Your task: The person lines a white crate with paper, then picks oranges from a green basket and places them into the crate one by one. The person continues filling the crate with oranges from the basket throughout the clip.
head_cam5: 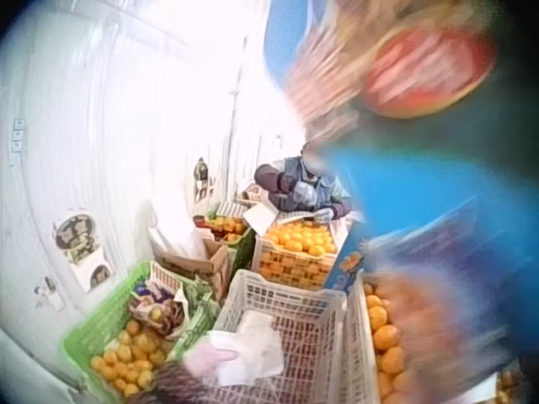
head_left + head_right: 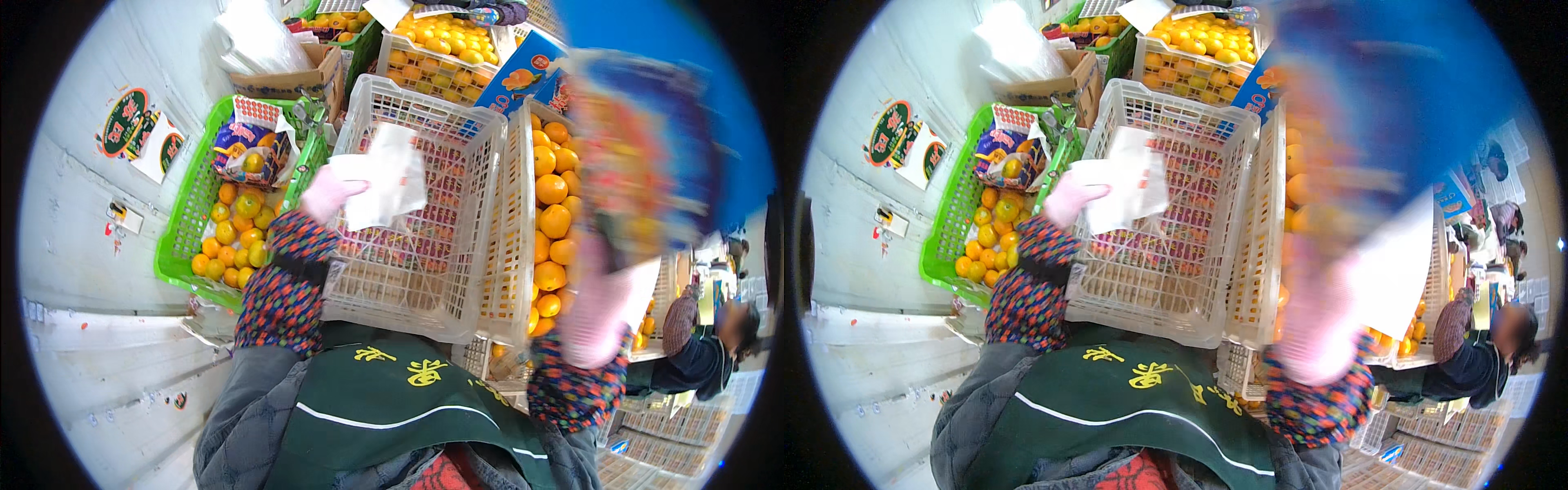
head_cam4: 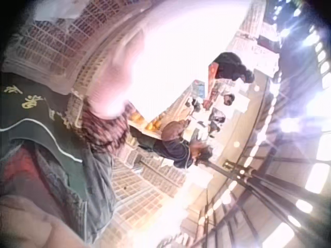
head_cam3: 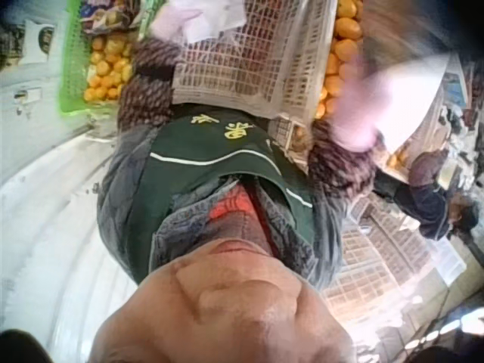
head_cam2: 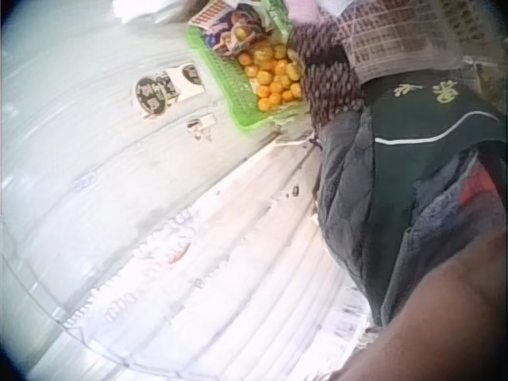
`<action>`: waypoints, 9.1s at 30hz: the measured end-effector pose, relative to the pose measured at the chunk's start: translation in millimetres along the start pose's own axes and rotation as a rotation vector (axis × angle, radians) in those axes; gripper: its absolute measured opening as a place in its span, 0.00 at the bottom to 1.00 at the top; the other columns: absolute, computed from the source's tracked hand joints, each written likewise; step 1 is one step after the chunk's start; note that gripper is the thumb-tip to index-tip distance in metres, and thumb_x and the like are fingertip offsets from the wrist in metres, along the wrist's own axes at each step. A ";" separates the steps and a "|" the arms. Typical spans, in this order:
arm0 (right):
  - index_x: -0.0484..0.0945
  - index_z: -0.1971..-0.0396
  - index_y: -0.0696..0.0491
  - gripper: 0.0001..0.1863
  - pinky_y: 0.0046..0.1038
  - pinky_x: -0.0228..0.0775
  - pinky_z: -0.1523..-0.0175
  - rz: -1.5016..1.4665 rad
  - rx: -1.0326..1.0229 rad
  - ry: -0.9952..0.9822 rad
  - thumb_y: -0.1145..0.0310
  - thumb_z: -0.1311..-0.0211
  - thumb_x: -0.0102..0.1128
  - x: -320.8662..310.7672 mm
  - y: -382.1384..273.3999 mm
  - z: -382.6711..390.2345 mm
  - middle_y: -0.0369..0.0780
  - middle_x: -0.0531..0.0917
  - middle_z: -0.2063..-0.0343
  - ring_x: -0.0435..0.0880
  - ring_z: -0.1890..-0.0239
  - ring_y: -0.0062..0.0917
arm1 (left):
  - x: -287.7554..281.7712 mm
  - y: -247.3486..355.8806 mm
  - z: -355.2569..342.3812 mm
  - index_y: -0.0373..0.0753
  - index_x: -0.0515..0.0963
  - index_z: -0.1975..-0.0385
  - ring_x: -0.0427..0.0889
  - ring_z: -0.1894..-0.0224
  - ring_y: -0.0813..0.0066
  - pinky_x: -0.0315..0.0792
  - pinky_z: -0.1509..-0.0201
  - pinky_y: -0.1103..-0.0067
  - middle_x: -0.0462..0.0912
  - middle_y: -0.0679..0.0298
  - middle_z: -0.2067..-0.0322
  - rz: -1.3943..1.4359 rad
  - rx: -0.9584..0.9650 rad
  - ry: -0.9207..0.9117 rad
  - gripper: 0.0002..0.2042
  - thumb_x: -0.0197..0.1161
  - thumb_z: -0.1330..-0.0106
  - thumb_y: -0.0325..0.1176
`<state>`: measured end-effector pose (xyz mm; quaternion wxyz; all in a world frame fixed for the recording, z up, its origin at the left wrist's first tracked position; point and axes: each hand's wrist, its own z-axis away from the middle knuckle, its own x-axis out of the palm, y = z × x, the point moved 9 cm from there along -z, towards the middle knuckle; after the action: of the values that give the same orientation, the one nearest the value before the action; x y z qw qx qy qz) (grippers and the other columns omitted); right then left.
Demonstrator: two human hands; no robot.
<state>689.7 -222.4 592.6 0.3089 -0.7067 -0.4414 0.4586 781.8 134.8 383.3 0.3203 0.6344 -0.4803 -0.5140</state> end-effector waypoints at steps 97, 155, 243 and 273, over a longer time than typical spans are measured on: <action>0.77 0.55 0.53 0.19 0.43 0.76 0.47 0.837 0.325 -0.403 0.60 0.44 0.61 175.5 200.9 -56.4 0.51 0.85 0.59 0.84 0.53 0.45 | 258.1 -117.4 27.8 0.38 0.60 0.33 0.62 0.32 0.46 0.71 0.42 0.60 0.57 0.45 0.30 -0.991 -0.186 -0.393 0.40 0.70 0.47 0.38; 0.57 0.30 0.36 0.52 0.40 0.79 0.49 0.507 0.168 -0.728 0.56 0.58 0.74 404.0 79.1 -50.4 0.58 0.58 0.37 0.83 0.53 0.51 | -17.8 -23.0 108.0 0.35 0.52 0.30 0.73 0.41 0.43 0.68 0.36 0.65 0.70 0.41 0.41 -0.465 -0.486 0.167 0.39 0.60 0.43 0.26; 0.83 0.69 0.57 0.08 0.23 0.62 0.83 -0.641 0.760 -0.229 0.71 0.45 0.72 309.0 257.2 -240.1 0.35 0.78 0.82 0.66 0.88 0.17 | -40.8 82.6 185.0 0.30 0.75 0.44 0.77 0.41 0.50 0.70 0.35 0.61 0.80 0.48 0.48 -1.043 0.003 0.386 0.21 0.53 0.40 0.24; 0.85 0.66 0.66 0.22 0.25 0.72 0.68 -0.450 0.416 -0.274 0.66 0.60 0.80 358.9 180.8 -235.5 0.40 0.85 0.74 0.80 0.76 0.24 | -1.2 16.8 63.6 0.33 0.45 0.29 0.74 0.42 0.47 0.71 0.40 0.63 0.70 0.44 0.41 -0.861 -0.709 -0.011 0.50 0.70 0.44 0.47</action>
<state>1036.1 19.9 397.2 0.4780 -0.4452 -0.5206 0.5499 716.0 135.9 381.9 0.2729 0.6241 0.0228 -0.7318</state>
